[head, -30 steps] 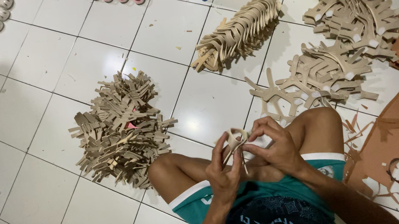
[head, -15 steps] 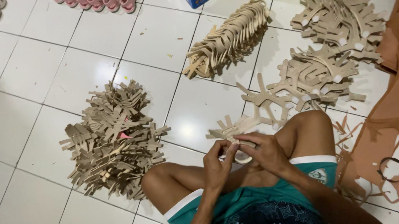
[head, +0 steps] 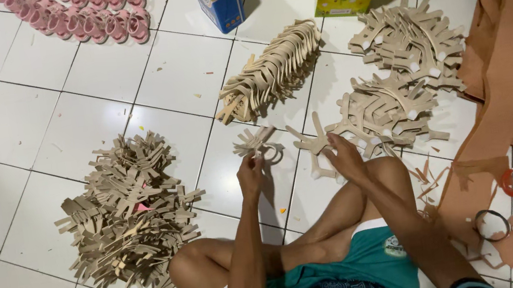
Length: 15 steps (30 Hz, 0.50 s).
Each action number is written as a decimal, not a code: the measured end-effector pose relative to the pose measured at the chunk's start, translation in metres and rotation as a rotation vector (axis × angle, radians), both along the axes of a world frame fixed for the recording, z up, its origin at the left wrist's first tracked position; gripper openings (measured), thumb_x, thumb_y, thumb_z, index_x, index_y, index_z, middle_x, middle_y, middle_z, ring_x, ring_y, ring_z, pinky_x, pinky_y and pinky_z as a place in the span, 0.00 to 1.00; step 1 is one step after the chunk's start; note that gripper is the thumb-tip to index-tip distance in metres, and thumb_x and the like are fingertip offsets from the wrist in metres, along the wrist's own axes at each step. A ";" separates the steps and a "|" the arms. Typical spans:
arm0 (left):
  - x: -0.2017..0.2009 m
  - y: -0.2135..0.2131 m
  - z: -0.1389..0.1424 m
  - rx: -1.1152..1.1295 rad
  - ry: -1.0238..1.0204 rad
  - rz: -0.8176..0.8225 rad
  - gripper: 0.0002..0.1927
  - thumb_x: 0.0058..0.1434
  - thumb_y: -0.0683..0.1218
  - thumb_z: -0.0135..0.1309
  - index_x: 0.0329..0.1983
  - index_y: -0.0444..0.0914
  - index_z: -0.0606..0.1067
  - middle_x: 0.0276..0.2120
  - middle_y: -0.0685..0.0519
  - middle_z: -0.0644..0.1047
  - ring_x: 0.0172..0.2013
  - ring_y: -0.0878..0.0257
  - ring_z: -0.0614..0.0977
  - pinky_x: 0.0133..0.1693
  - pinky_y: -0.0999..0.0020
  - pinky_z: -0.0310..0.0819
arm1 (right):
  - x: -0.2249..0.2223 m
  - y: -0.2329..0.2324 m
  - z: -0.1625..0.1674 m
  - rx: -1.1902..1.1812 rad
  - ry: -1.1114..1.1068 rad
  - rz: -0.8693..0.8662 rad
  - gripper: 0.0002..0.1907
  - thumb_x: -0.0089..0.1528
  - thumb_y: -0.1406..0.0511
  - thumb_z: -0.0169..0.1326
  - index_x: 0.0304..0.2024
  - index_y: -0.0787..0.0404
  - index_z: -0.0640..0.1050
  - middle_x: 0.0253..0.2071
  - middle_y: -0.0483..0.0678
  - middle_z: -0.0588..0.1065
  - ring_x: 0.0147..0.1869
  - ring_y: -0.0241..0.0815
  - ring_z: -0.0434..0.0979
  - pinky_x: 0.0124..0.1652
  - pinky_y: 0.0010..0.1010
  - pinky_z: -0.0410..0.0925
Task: The person sits on the floor and repeatedly picks up beige, star-shaped craft parts and circular rings. They insert the rings into the center of the parts and place the assembled units into a growing stack on the floor.
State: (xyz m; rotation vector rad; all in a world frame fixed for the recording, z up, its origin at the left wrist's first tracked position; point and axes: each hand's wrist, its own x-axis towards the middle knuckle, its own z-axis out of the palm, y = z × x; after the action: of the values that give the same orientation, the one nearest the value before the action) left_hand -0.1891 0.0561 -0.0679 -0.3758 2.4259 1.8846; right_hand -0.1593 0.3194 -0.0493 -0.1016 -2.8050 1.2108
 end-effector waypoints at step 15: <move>0.022 0.022 0.056 0.053 0.188 -0.117 0.19 0.66 0.44 0.56 0.57 0.32 0.74 0.47 0.44 0.81 0.44 0.57 0.84 0.46 0.65 0.80 | 0.030 0.007 0.048 -0.001 0.086 0.291 0.23 0.60 0.69 0.56 0.58 0.62 0.77 0.51 0.57 0.72 0.49 0.54 0.78 0.46 0.41 0.73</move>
State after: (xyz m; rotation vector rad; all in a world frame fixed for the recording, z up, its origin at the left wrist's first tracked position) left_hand -0.1668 0.0785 -0.0115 -0.0544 2.4427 2.0110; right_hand -0.1289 0.3268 -0.0014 0.3612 -2.8137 1.2354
